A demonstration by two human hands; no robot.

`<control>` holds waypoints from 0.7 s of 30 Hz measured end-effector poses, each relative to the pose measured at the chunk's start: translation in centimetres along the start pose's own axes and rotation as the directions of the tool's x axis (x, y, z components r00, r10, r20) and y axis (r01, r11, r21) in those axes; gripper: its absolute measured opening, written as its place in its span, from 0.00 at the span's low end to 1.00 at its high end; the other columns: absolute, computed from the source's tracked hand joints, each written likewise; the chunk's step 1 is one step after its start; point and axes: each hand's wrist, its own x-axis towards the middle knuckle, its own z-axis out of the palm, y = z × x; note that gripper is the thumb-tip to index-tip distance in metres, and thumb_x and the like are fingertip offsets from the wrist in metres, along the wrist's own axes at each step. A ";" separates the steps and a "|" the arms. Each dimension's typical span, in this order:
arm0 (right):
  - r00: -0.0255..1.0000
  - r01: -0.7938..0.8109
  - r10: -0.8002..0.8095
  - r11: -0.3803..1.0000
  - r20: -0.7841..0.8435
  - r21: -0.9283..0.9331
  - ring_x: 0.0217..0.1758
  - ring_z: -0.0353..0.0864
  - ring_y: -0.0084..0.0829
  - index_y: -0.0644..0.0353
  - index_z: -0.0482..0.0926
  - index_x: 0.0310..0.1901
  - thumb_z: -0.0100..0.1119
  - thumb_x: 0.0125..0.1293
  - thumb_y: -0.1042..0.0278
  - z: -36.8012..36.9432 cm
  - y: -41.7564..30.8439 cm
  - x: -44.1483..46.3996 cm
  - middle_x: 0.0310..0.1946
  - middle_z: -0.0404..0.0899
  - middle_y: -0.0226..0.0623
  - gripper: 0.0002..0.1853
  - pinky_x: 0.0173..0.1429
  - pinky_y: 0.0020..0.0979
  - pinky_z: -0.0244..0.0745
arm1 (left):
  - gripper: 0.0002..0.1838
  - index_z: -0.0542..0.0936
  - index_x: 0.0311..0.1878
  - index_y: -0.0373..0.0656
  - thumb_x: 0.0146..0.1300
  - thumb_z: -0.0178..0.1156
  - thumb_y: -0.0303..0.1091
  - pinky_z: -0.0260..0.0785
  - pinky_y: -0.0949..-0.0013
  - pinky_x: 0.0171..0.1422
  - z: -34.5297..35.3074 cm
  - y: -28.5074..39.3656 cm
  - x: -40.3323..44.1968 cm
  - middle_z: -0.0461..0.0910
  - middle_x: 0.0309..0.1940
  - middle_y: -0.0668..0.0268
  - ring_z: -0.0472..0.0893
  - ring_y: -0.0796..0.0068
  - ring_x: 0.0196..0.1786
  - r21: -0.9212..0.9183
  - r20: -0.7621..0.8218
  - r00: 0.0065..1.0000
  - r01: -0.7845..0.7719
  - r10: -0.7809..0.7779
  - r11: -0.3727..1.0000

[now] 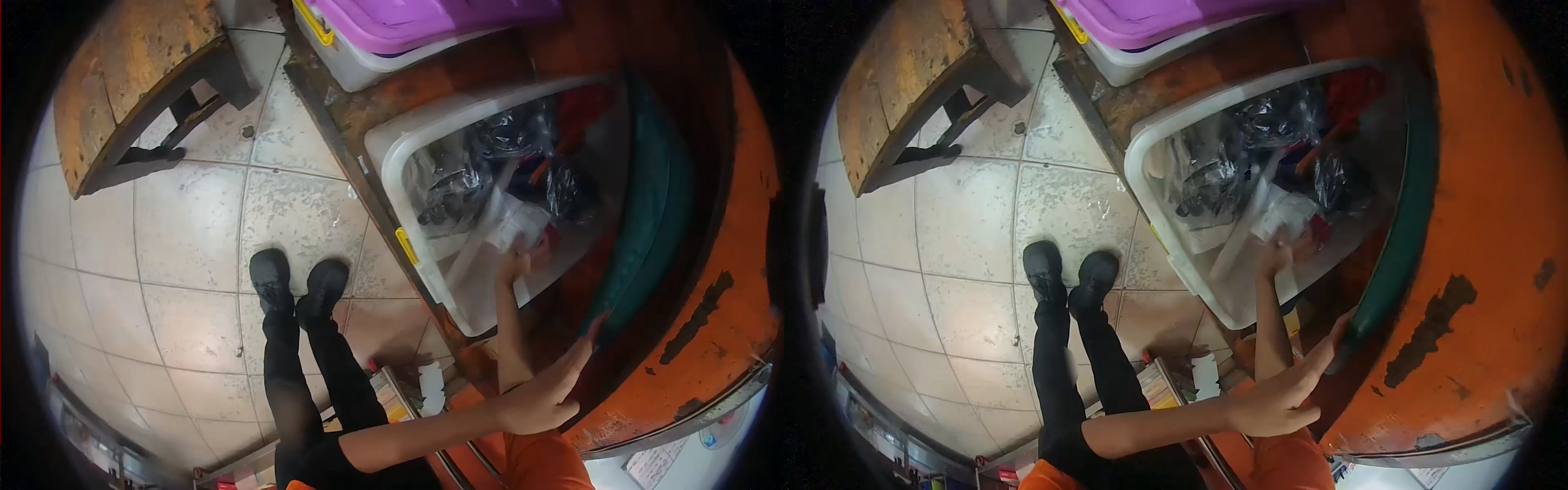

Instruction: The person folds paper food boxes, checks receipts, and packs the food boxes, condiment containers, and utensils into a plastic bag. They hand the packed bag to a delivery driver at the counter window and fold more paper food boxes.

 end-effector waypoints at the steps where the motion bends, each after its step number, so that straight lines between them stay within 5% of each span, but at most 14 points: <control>1: 0.993 0.118 -0.117 0.989 -0.014 0.093 0.61 0.67 0.48 0.58 0.72 0.57 0.63 0.61 0.63 -0.8 -2.8 2.5 0.56 0.71 0.44 0.24 0.65 0.51 0.60 | 0.53 0.25 0.75 0.37 0.53 0.48 0.16 0.27 0.64 0.82 -0.1 0.3 -0.1 0.24 0.78 0.52 0.26 0.61 0.81 -0.003 0.008 1.000 -0.005 0.005 1.000; 4: 0.975 0.217 -0.175 0.886 -0.138 0.410 0.65 0.64 0.52 0.59 0.71 0.57 0.55 0.61 0.71 2.9 -8.1 9.3 0.56 0.69 0.48 0.21 0.69 0.49 0.53 | 0.51 0.26 0.76 0.37 0.55 0.48 0.17 0.31 0.63 0.82 -0.5 1.6 -0.2 0.26 0.78 0.50 0.31 0.59 0.81 -0.027 0.091 0.995 0.050 -0.047 0.998; 7: 0.984 0.096 -0.010 0.868 -0.177 0.486 0.57 0.71 0.48 0.60 0.71 0.58 0.61 0.60 0.68 9.4 -7.3 16.7 0.57 0.67 0.50 0.23 0.61 0.42 0.67 | 0.44 0.36 0.76 0.34 0.62 0.48 0.22 0.43 0.61 0.80 -1.9 2.8 -1.2 0.43 0.76 0.42 0.45 0.52 0.80 0.215 0.230 0.948 0.172 -0.221 0.961; 10: 0.989 -0.015 0.040 0.985 -0.140 0.173 0.49 0.77 0.45 0.61 0.71 0.59 0.57 0.62 0.72 13.1 -5.1 24.5 0.49 0.73 0.50 0.22 0.55 0.38 0.72 | 0.44 0.35 0.76 0.34 0.64 0.51 0.25 0.59 0.54 0.72 -3.9 1.7 -1.4 0.57 0.69 0.36 0.67 0.42 0.67 0.312 0.331 0.942 -0.050 -0.059 0.949; 11: 0.994 -0.039 0.002 0.940 0.107 0.340 0.54 0.76 0.47 0.61 0.75 0.56 0.58 0.61 0.71 14.5 -3.6 27.0 0.50 0.76 0.51 0.20 0.60 0.42 0.69 | 0.44 0.35 0.76 0.34 0.64 0.51 0.25 0.59 0.54 0.72 -4.5 2.5 -1.0 0.57 0.69 0.36 0.67 0.42 0.67 0.322 0.353 0.934 -0.074 -0.047 0.944; 12: 0.938 -0.094 -0.087 0.868 0.336 0.488 0.58 0.75 0.49 0.61 0.79 0.52 0.59 0.59 0.71 15.8 -3.1 28.6 0.51 0.78 0.53 0.18 0.66 0.46 0.65 | 0.33 0.49 0.72 0.36 0.66 0.50 0.26 0.67 0.58 0.60 -4.8 4.3 -0.7 0.69 0.57 0.44 0.75 0.48 0.55 0.415 0.340 0.918 0.048 -0.204 0.909; 13: 0.947 -0.079 -0.091 0.864 0.309 0.498 0.58 0.75 0.49 0.61 0.79 0.52 0.59 0.59 0.71 17.3 -3.1 29.1 0.51 0.78 0.53 0.18 0.66 0.46 0.65 | 0.25 0.63 0.69 0.38 0.68 0.49 0.26 0.75 0.61 0.48 -5.2 5.5 -0.2 0.81 0.45 0.52 0.83 0.54 0.44 0.504 0.305 0.884 0.167 -0.355 0.847; 15: 0.867 0.121 -0.122 0.992 0.484 0.035 0.51 0.81 0.43 0.61 0.82 0.51 0.59 0.65 0.66 19.8 -3.0 29.3 0.48 0.82 0.48 0.15 0.61 0.41 0.70 | 0.28 0.58 0.71 0.37 0.67 0.48 0.26 0.75 0.60 0.49 -6.1 6.6 1.0 0.81 0.46 0.49 0.82 0.50 0.45 0.547 0.339 0.870 0.127 -0.358 0.827; 16: 0.873 0.114 -0.122 0.992 0.472 0.045 0.51 0.81 0.43 0.61 0.82 0.51 0.59 0.65 0.66 19.1 -3.7 29.2 0.48 0.82 0.48 0.15 0.61 0.41 0.70 | 0.31 0.54 0.73 0.37 0.66 0.46 0.25 0.75 0.58 0.50 -6.6 7.0 1.4 0.80 0.46 0.46 0.82 0.47 0.46 0.573 0.361 0.854 0.114 -0.375 0.811; 17: 0.863 -0.087 -0.052 0.964 0.502 0.251 0.51 0.80 0.39 0.61 0.81 0.54 0.56 0.68 0.65 17.8 -4.1 28.4 0.49 0.82 0.46 0.16 0.61 0.40 0.70 | 0.34 0.49 0.75 0.37 0.65 0.45 0.24 0.74 0.57 0.51 -7.0 7.2 1.5 0.80 0.47 0.44 0.81 0.44 0.47 0.598 0.378 0.834 0.111 -0.402 0.794; 18: 0.838 -0.285 0.004 0.856 0.545 0.432 0.51 0.80 0.36 0.60 0.80 0.56 0.54 0.71 0.64 16.5 -5.0 27.2 0.50 0.82 0.44 0.17 0.60 0.39 0.71 | 0.34 0.49 0.75 0.37 0.65 0.45 0.24 0.74 0.57 0.51 -7.1 6.9 1.2 0.80 0.47 0.44 0.81 0.44 0.47 0.609 0.376 0.830 0.114 -0.412 0.785; 19: 0.836 -0.293 0.007 0.851 0.549 0.435 0.51 0.80 0.36 0.60 0.80 0.56 0.54 0.71 0.64 16.2 -5.1 25.9 0.50 0.82 0.44 0.17 0.60 0.39 0.71 | 0.30 0.57 0.72 0.38 0.66 0.47 0.26 0.74 0.57 0.51 -6.7 6.3 0.6 0.80 0.46 0.46 0.81 0.46 0.47 0.558 0.309 0.927 0.006 -0.214 0.830; 20: 0.905 -0.415 0.182 0.570 0.383 0.709 0.50 0.81 0.36 0.60 0.82 0.54 0.57 0.68 0.61 16.0 -4.9 24.4 0.48 0.82 0.43 0.17 0.56 0.37 0.74 | 0.26 0.64 0.69 0.39 0.67 0.49 0.28 0.74 0.57 0.51 -6.3 5.8 0.0 0.81 0.46 0.49 0.82 0.48 0.48 0.513 0.224 0.974 -0.108 -0.011 0.851; 21: 0.875 -0.372 0.405 0.219 0.263 0.902 0.48 0.81 0.36 0.59 0.83 0.51 0.61 0.65 0.58 15.3 -4.3 22.8 0.45 0.83 0.43 0.18 0.52 0.36 0.77 | 0.26 0.64 0.69 0.39 0.67 0.49 0.28 0.74 0.57 0.51 -6.2 4.7 -0.2 0.81 0.46 0.49 0.82 0.48 0.48 0.511 0.223 0.974 -0.097 -0.023 0.854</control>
